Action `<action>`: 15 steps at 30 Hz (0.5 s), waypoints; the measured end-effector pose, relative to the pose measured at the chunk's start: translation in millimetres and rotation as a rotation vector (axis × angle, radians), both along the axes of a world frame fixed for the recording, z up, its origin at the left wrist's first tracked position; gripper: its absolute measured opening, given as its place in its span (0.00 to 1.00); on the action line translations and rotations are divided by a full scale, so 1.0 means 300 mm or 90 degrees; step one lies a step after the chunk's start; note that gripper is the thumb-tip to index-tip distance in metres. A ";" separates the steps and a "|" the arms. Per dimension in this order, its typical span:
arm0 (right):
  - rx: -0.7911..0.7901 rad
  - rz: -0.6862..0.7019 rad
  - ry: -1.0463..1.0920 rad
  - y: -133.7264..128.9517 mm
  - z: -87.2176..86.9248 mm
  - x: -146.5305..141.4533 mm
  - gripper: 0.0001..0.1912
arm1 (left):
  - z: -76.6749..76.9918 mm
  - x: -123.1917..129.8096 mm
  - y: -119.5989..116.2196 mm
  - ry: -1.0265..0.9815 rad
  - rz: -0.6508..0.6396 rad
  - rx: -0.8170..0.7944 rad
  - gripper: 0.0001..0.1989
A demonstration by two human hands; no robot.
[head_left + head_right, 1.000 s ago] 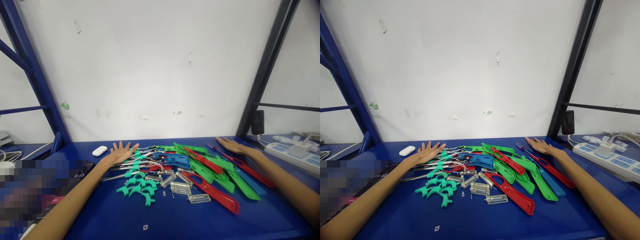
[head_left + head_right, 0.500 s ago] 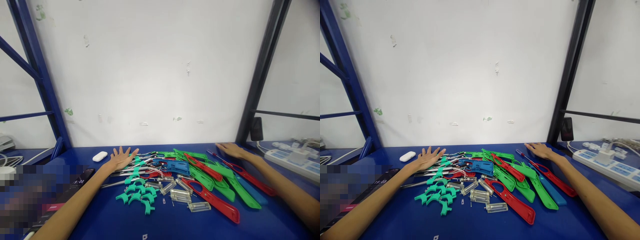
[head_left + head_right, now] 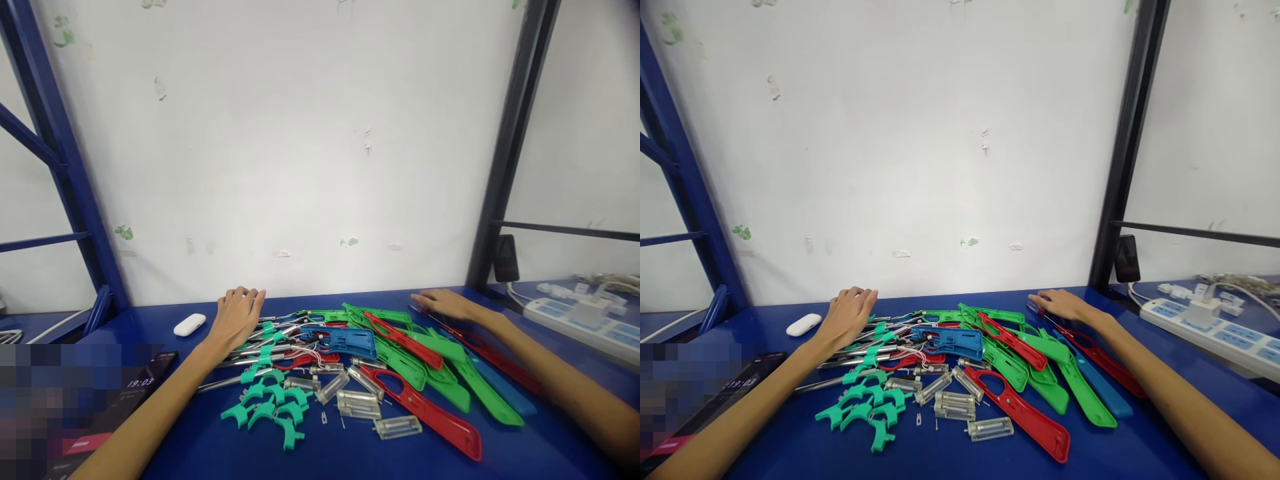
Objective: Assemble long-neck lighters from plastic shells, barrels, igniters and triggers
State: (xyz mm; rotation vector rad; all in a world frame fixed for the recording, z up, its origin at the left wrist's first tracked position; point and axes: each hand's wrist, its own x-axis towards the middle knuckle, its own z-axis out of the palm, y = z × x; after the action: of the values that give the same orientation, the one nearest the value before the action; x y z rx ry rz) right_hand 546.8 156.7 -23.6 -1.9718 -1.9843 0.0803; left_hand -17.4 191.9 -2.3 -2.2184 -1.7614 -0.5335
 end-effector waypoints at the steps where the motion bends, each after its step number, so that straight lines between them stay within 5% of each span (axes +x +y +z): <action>1: -0.022 0.004 -0.002 -0.003 0.002 -0.006 0.15 | 0.006 0.002 0.000 0.001 -0.004 0.011 0.20; 7: -0.113 0.012 -0.006 -0.009 0.008 -0.036 0.16 | 0.007 -0.007 0.017 -0.010 -0.034 0.043 0.19; 15: -0.032 -0.015 0.024 -0.021 0.062 -0.043 0.19 | -0.077 -0.036 0.073 0.005 -0.183 0.071 0.19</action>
State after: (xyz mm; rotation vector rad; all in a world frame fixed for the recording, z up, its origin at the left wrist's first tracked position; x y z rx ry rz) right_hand 533.9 150.3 -5.1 -2.0087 -1.9533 0.1629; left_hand -28.2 213.9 -25.4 -2.4027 -1.3777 -0.6637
